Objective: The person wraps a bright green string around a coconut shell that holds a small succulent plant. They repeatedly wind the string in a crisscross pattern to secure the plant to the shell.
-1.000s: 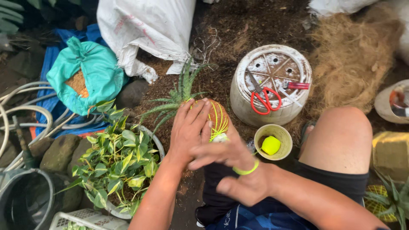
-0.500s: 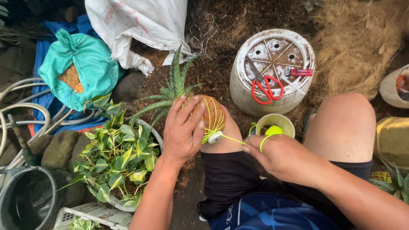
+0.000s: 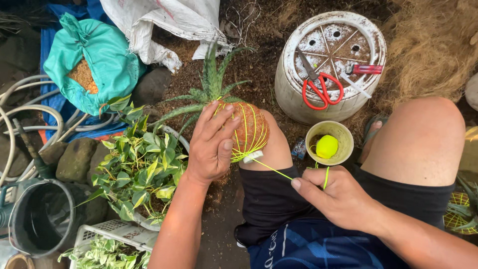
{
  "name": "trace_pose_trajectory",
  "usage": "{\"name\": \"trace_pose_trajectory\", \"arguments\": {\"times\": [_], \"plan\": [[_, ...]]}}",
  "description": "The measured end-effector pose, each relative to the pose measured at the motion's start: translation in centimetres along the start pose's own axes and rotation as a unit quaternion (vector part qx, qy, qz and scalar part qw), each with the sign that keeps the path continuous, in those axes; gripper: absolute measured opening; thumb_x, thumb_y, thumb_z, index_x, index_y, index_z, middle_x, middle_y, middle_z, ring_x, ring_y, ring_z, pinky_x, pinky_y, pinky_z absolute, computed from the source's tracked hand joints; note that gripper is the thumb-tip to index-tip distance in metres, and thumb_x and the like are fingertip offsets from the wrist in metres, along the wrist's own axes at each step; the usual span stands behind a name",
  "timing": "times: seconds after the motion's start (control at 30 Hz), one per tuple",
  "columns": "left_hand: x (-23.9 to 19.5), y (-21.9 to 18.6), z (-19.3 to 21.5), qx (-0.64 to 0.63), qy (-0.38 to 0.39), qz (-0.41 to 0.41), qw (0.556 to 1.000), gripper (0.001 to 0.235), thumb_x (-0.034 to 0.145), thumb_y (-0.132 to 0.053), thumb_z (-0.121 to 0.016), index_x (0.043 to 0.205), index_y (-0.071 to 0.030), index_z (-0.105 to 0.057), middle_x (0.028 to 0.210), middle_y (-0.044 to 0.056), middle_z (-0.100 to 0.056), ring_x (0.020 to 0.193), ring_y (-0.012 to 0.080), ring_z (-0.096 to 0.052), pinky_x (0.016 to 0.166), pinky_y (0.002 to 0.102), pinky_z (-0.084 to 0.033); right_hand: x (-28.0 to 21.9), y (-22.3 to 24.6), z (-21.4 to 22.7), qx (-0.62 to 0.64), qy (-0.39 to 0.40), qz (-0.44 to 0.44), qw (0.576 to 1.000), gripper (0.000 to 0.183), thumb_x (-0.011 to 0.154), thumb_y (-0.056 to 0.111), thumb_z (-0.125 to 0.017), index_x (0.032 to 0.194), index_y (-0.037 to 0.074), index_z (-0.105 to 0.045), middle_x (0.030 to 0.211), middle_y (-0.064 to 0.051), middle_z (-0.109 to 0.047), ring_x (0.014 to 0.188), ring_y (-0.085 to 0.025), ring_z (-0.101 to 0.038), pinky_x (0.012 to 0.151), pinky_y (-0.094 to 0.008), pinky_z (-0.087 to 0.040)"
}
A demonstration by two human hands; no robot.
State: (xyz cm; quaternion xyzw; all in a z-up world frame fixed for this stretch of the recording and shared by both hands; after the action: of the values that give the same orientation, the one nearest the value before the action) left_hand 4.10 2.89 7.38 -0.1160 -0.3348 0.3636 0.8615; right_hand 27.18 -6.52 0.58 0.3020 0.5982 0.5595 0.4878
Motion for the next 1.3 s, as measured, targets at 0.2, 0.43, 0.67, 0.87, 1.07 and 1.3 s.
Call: {"name": "trace_pose_trajectory", "arguments": {"times": [0.2,0.43,0.67,0.87,1.07,1.3], "plan": [[-0.2,0.1,-0.1,-0.003,0.0,0.01,1.0,0.032,0.11,-0.022,-0.052,0.13,-0.004,-0.07,0.142,0.015,-0.062,0.143,0.0435,-0.052,0.126,0.054,-0.039,2.9,-4.2,0.0,-0.022,-0.025,-0.101,0.994,0.048,0.097,0.032,-0.061,0.062,0.001,-0.056,0.049,-0.004,-0.048,0.049,-0.012,-0.042,0.047,-0.036,-0.039],[-0.3,0.2,-0.2,-0.006,-0.007,0.015,1.0,0.031,0.11,-0.023,-0.053,0.13,-0.005,-0.07,0.143,0.015,-0.062,0.143,0.0435,-0.052,0.125,0.053,-0.039,4.7,-4.0,0.0,-0.086,-0.039,-0.023,0.995,0.048,0.098,0.032,-0.064,0.064,-0.001,-0.055,0.051,-0.012,-0.04,0.05,-0.017,-0.037,0.047,-0.04,-0.038],[-0.6,0.3,0.1,-0.003,-0.014,0.023,1.0,0.032,0.109,-0.023,-0.053,0.13,-0.005,-0.069,0.142,0.015,-0.062,0.141,0.0439,-0.054,0.123,0.052,-0.043,0.0,1.9,-0.6,-0.11,-0.024,0.157,0.981,0.044,0.096,0.027,-0.066,0.062,0.003,-0.053,0.051,-0.013,-0.047,0.046,-0.026,-0.046,0.047,-0.04,-0.038],[-0.4,0.3,-0.2,-0.007,-0.011,0.019,1.0,0.031,0.109,-0.021,-0.053,0.129,-0.005,-0.07,0.141,0.016,-0.063,0.141,0.0444,-0.054,0.123,0.053,-0.043,3.3,-2.5,0.4,-0.134,-0.046,-0.017,0.99,0.044,0.096,0.033,-0.064,0.066,0.001,-0.059,0.049,-0.013,-0.046,0.045,-0.024,-0.041,0.046,-0.04,-0.041],[-0.3,0.5,-0.1,-0.01,-0.015,0.022,1.0,0.03,0.11,-0.021,-0.053,0.13,-0.004,-0.069,0.142,0.016,-0.063,0.141,0.0445,-0.055,0.123,0.053,-0.043,6.3,-4.9,0.1,-0.105,-0.049,-0.022,0.993,0.045,0.099,0.037,-0.063,0.074,0.0,-0.064,0.053,-0.011,-0.046,0.052,-0.016,-0.042,0.051,-0.04,-0.043],[-0.8,0.7,0.0,-0.012,-0.037,0.029,0.999,0.031,0.11,-0.022,-0.052,0.128,-0.003,-0.069,0.141,0.017,-0.063,0.14,0.0446,-0.055,0.122,0.053,-0.043,9.5,-5.7,-0.5,-0.076,-0.041,-0.052,0.995,0.033,0.093,0.038,-0.066,0.087,0.006,-0.075,0.056,-0.005,-0.057,0.055,-0.011,-0.05,0.055,-0.035,-0.046]]}}
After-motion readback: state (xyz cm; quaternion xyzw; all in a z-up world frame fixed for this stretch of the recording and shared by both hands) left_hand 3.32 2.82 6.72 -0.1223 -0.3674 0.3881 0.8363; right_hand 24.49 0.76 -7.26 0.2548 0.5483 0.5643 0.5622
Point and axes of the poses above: each hand's wrist, its own x-axis towards the middle knuckle, its own z-axis out of the back of the hand, y = z × x, the point moved 6 cm from there along x, towards the middle knuckle
